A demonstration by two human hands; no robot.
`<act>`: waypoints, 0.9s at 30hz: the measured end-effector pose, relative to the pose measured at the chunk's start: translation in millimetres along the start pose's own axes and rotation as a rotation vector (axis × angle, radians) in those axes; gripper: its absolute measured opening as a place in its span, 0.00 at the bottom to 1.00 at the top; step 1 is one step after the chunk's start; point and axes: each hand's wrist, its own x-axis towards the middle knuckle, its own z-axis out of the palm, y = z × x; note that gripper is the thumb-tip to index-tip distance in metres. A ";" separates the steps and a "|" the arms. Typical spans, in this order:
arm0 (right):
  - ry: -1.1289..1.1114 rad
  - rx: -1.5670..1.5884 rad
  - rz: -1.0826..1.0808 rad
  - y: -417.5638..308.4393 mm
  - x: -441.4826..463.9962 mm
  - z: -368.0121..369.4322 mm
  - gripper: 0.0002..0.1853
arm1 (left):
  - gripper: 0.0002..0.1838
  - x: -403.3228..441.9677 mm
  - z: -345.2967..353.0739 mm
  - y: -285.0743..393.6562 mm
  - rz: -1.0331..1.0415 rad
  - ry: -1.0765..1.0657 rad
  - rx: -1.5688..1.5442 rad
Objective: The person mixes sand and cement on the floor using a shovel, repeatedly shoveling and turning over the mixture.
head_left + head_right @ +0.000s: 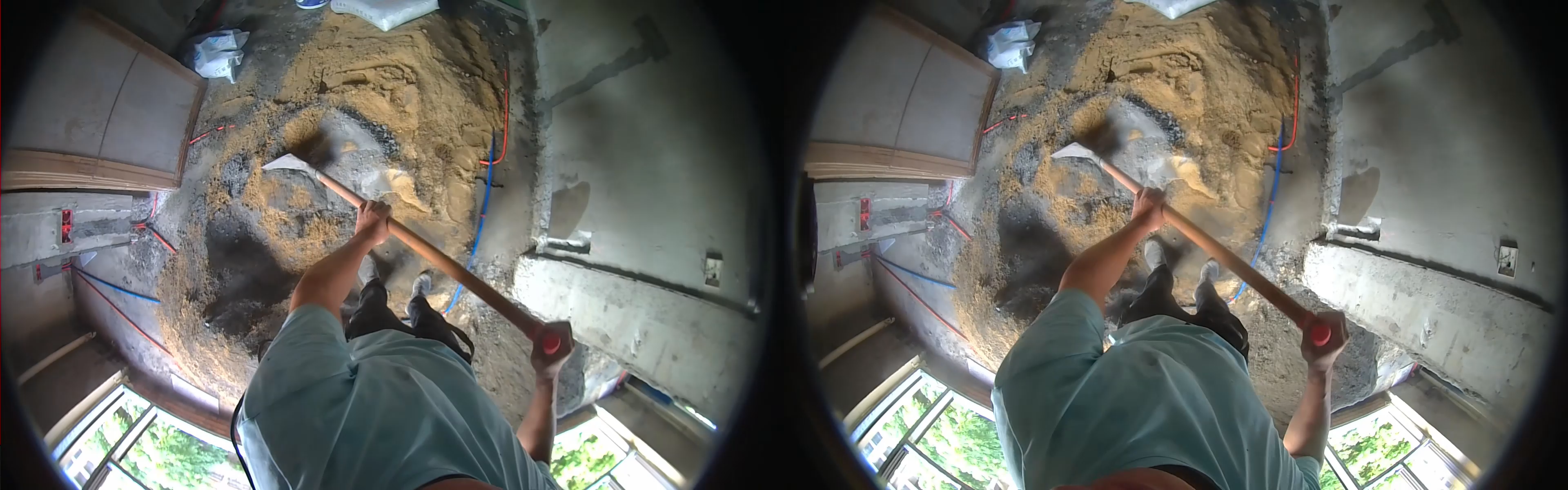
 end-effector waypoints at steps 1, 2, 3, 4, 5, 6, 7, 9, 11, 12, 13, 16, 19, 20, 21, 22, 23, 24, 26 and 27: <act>0.075 0.008 0.001 8.5 -16.1 -6.8 0.06 | 0.09 -10.6 -5.4 7.4 0.050 0.034 0.010; 0.150 0.016 0.004 15.3 -32.9 -14.6 0.05 | 0.09 -19.2 -14.7 21.9 0.066 -0.012 0.008; 0.230 0.022 0.006 22.1 -48.4 -24.3 0.05 | 0.08 -23.1 -25.5 40.7 0.086 -0.057 0.007; 0.281 0.027 0.097 33.7 -63.6 -40.7 0.04 | 0.08 -27.2 -28.1 57.1 0.110 -0.102 0.005; 0.335 0.032 0.186 45.4 -77.6 -57.8 0.03 | 0.07 -30.2 -22.9 70.4 0.178 -0.036 -0.069; 0.361 -0.010 0.256 49.5 -88.6 -74.1 0.04 | 0.07 -25.5 -21.0 84.1 0.274 -0.020 -0.141; 0.383 -0.051 0.322 48.8 -96.8 -89.4 0.05 | 0.07 -19.5 -21.8 99.0 0.366 -0.002 -0.215; 0.448 -0.106 0.341 41.2 -109.2 -110.9 0.06 | 0.06 1.6 -34.1 128.3 0.443 0.073 -0.277; 0.525 -0.103 0.333 32.8 -111.6 -119.3 0.08 | 0.05 30.3 -67.8 160.2 0.423 -0.042 -0.096; 0.576 -0.072 0.314 28.3 -111.9 -121.5 0.08 | 0.05 45.7 -81.7 173.3 0.446 -0.040 -0.098; 0.630 -0.039 0.291 24.6 -111.0 -123.2 0.08 | 0.04 63.3 -88.4 181.5 0.472 -0.033 -0.099; 0.727 -0.117 0.416 10.4 -98.9 -118.4 0.07 | 0.03 110.6 -80.9 187.5 0.546 0.015 -0.163; 0.670 -0.249 0.514 -22.8 -58.9 -93.5 0.07 | 0.04 138.3 -51.2 166.8 0.560 -0.045 -0.101; 0.617 -0.314 0.533 -32.9 -45.4 -85.5 0.07 | 0.04 137.0 -32.2 153.0 0.534 -0.112 -0.060; 0.587 -0.278 0.628 -36.4 -35.2 -78.4 0.07 | 0.05 133.4 -29.1 146.8 0.511 -0.180 -0.017; 0.557 -0.242 0.723 -37.9 -26.3 -72.8 0.08 | 0.06 126.1 -26.8 137.5 0.508 -0.265 -0.006; 0.530 -0.207 0.819 -37.1 -21.6 -69.6 0.08 | 0.07 117.8 -16.9 125.3 0.484 -0.260 0.017; 0.530 -0.166 0.691 -26.7 -26.1 -61.3 0.10 | 0.07 108.5 3.3 109.3 0.461 -0.256 0.039; 0.419 -0.069 0.741 -12.0 -33.7 -43.9 0.09 | 0.08 85.8 10.4 84.1 0.385 -0.306 0.099; 0.366 -0.019 0.774 -7.1 -42.2 -33.5 0.09 | 0.08 68.2 5.4 70.5 0.338 -0.367 0.138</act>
